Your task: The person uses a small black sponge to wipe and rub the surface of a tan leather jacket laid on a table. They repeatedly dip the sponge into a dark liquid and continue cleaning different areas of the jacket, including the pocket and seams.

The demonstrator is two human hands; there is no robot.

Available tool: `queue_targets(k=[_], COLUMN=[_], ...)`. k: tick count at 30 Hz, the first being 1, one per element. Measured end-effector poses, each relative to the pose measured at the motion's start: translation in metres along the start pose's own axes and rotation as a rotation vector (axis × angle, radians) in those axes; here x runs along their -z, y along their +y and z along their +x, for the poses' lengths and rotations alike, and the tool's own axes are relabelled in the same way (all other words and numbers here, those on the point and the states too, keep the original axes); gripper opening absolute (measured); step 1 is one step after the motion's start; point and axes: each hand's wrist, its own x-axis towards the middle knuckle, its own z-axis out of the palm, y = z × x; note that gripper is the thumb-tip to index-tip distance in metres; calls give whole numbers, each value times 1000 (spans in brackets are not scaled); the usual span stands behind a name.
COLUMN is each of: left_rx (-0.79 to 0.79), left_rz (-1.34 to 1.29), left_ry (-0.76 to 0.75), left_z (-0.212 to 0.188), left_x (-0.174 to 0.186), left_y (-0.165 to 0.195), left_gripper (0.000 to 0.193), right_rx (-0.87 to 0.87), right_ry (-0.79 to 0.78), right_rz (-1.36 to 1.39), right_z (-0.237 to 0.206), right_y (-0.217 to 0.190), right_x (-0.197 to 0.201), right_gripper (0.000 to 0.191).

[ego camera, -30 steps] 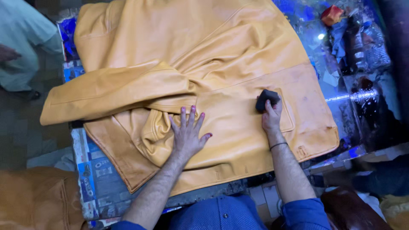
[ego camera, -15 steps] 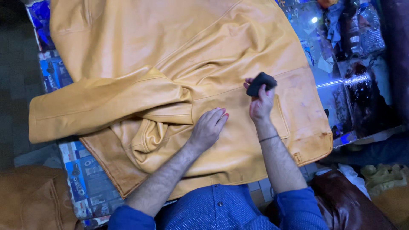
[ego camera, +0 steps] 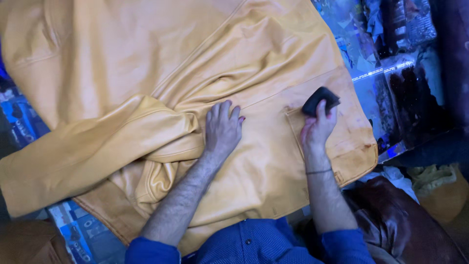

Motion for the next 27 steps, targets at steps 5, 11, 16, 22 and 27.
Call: queue_targets(k=[5, 11, 16, 22, 27], left_rx=[-183, -296, -375, -388, -390], left_rz=[79, 76, 31, 23, 41], left_ry=[208, 66, 84, 63, 49], left_z=[92, 141, 155, 160, 162], left_x=[-43, -67, -61, -52, -51], left_y=[1, -28, -35, -31, -34], left_gripper=[50, 24, 26, 26, 26], right_rx=[-96, 143, 358, 369, 440], right_ry=[4, -62, -344, -180, -573], right_rz=[-127, -685, -1076, -1176, -1083], right_z=[-66, -57, -53, -32, -30], right_y=[31, 43, 55, 60, 73], right_x=[28, 37, -1, -31, -45], right_gripper=[29, 27, 31, 29, 38])
